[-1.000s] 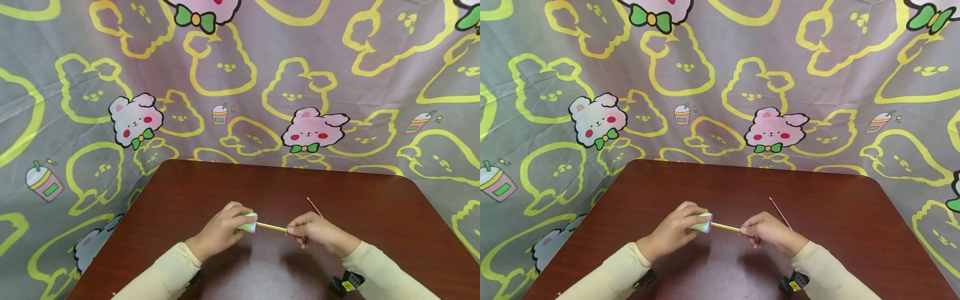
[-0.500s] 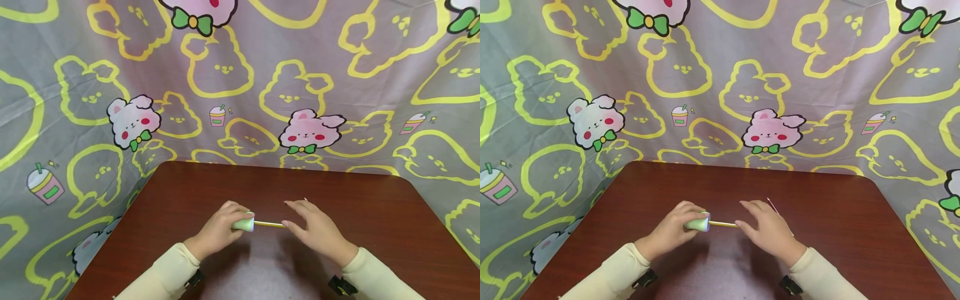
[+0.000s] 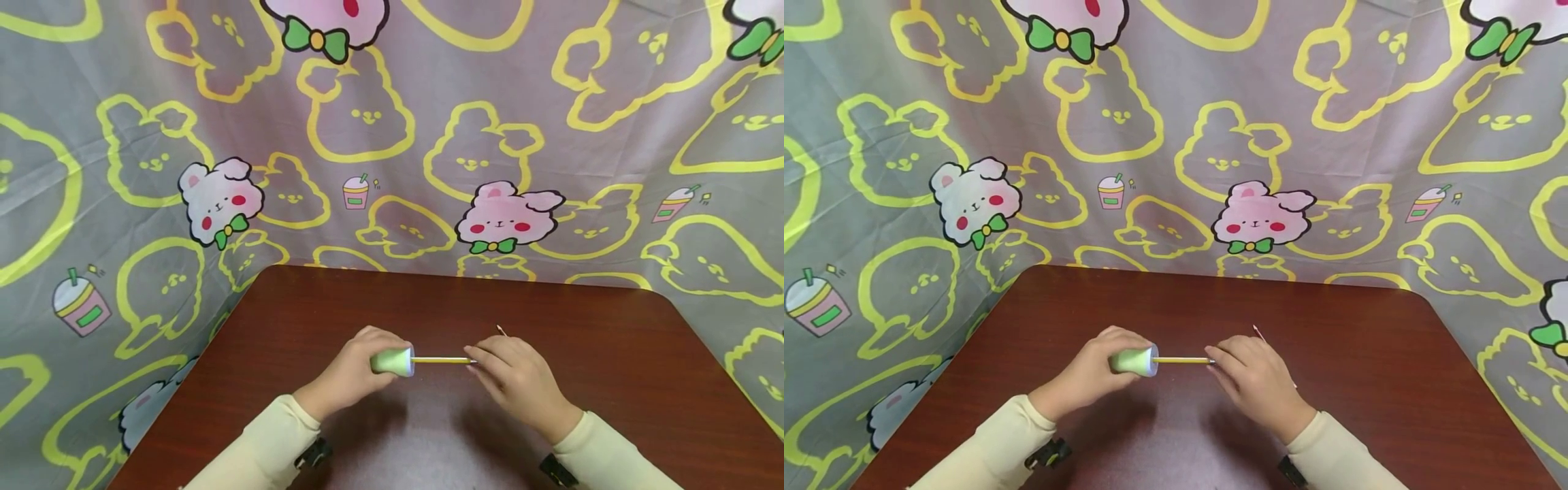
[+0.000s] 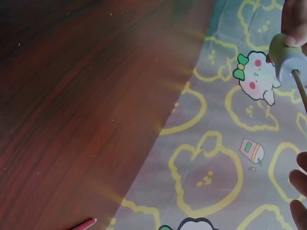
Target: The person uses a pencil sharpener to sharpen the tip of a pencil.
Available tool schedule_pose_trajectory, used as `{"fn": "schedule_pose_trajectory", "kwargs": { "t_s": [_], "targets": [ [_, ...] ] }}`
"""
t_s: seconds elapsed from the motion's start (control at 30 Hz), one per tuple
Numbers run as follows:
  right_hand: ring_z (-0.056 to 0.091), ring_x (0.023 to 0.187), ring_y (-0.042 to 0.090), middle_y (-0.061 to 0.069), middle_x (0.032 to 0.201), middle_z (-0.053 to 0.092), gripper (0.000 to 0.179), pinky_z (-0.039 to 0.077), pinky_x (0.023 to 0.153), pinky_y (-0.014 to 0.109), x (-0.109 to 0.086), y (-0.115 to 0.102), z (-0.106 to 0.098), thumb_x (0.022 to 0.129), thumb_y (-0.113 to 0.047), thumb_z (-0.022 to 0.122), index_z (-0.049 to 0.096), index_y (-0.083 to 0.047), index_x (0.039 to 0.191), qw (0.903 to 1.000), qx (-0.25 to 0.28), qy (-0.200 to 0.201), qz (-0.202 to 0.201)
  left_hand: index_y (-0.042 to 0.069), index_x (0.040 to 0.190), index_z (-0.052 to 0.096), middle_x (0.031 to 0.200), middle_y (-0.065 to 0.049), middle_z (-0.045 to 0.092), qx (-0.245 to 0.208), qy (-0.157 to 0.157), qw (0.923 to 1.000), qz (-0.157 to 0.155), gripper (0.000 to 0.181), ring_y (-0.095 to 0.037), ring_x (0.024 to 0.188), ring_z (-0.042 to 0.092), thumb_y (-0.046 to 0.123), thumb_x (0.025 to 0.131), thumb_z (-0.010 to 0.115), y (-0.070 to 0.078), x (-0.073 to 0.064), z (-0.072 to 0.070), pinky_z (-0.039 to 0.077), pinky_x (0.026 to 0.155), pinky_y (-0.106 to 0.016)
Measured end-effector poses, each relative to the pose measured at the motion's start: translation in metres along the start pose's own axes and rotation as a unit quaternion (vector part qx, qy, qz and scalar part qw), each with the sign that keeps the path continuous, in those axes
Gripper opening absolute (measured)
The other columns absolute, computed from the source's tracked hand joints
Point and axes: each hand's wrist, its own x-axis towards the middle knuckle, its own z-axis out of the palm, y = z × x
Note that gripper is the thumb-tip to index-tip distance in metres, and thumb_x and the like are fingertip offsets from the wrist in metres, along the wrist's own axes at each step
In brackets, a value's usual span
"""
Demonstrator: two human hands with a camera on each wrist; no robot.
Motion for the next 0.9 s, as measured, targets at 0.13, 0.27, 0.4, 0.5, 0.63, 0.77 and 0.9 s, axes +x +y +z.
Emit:
{"fn": "schedule_pose_trajectory", "kwargs": {
  "t_s": [0.13,0.27,0.4,0.5,0.63,0.77,0.9],
  "targets": [
    [0.060,0.072,0.019,0.001,0.082,0.065,0.031,0.048,0.065,0.034,0.004,-0.001,-0.001,0.101,-0.022,0.050,0.073,-0.004,0.091,0.9991,-0.017,0.009,-0.037,0.009,0.112,0.071,0.108,-0.003,0.068,-0.017,-0.007,0.9996,-0.019,0.045,-0.019,0.102,0.057,0.000,0.070,0.081,-0.001,0.000,-0.001,0.048,0.085,-0.029],
    [0.058,0.067,0.019,0.002,0.078,0.063,0.030,0.047,0.059,0.032,0.007,-0.002,0.000,0.101,-0.017,0.047,0.070,-0.003,0.087,0.9970,-0.032,0.010,-0.070,0.009,0.112,0.071,0.107,-0.003,0.068,-0.037,-0.020,0.9984,-0.037,0.046,-0.018,0.099,0.058,0.000,0.068,0.081,-0.003,-0.001,-0.001,0.047,0.082,-0.027],
    [0.055,0.063,0.017,0.001,0.074,0.060,0.031,0.047,0.057,0.029,0.007,-0.006,0.001,0.101,-0.015,0.045,0.068,-0.003,0.084,0.9976,-0.032,-0.002,-0.061,0.008,0.113,0.070,0.107,-0.004,0.068,-0.044,-0.026,0.9980,-0.037,0.046,-0.017,0.098,0.057,0.000,0.068,0.081,-0.003,-0.003,0.000,0.047,0.082,-0.026],
    [0.055,0.063,0.014,-0.001,0.071,0.062,0.030,0.047,0.056,0.027,0.007,-0.009,0.000,0.100,-0.017,0.049,0.069,-0.005,0.082,0.9989,-0.010,-0.046,-0.007,0.007,0.111,0.070,0.106,-0.003,0.068,-0.018,-0.015,0.9997,-0.005,0.045,-0.018,0.099,0.057,-0.002,0.069,0.080,-0.002,-0.004,0.002,0.048,0.083,-0.028],
    [0.057,0.066,0.005,-0.007,0.072,0.065,0.014,0.048,0.057,0.024,0.009,-0.011,-0.008,0.091,-0.015,0.064,0.072,-0.008,0.083,0.9624,0.114,-0.186,0.162,0.007,0.108,0.072,0.106,-0.003,0.068,0.047,0.013,0.9962,0.073,0.043,-0.018,0.101,0.057,-0.005,0.067,0.079,-0.002,-0.004,0.005,0.050,0.084,-0.028],
    [0.052,0.062,0.007,-0.003,0.067,0.058,0.015,0.044,0.054,0.025,0.015,-0.007,-0.016,0.090,-0.009,0.062,0.071,0.003,0.088,0.7827,0.344,-0.308,0.418,0.008,0.104,0.074,0.106,-0.005,0.067,0.094,0.038,0.9837,0.149,0.044,-0.019,0.102,0.057,-0.009,0.064,0.078,-0.003,-0.003,0.009,0.050,0.082,-0.024],
    [0.046,0.057,0.010,-0.001,0.061,0.050,0.021,0.041,0.052,0.023,0.020,-0.002,-0.017,0.093,-0.009,0.057,0.067,0.009,0.089,0.6790,0.415,-0.317,0.516,0.008,0.104,0.074,0.108,-0.006,0.066,0.110,0.053,0.9774,0.172,0.046,-0.020,0.102,0.057,-0.009,0.062,0.079,-0.005,-0.004,0.010,0.050,0.080,-0.021]
  ]
}}
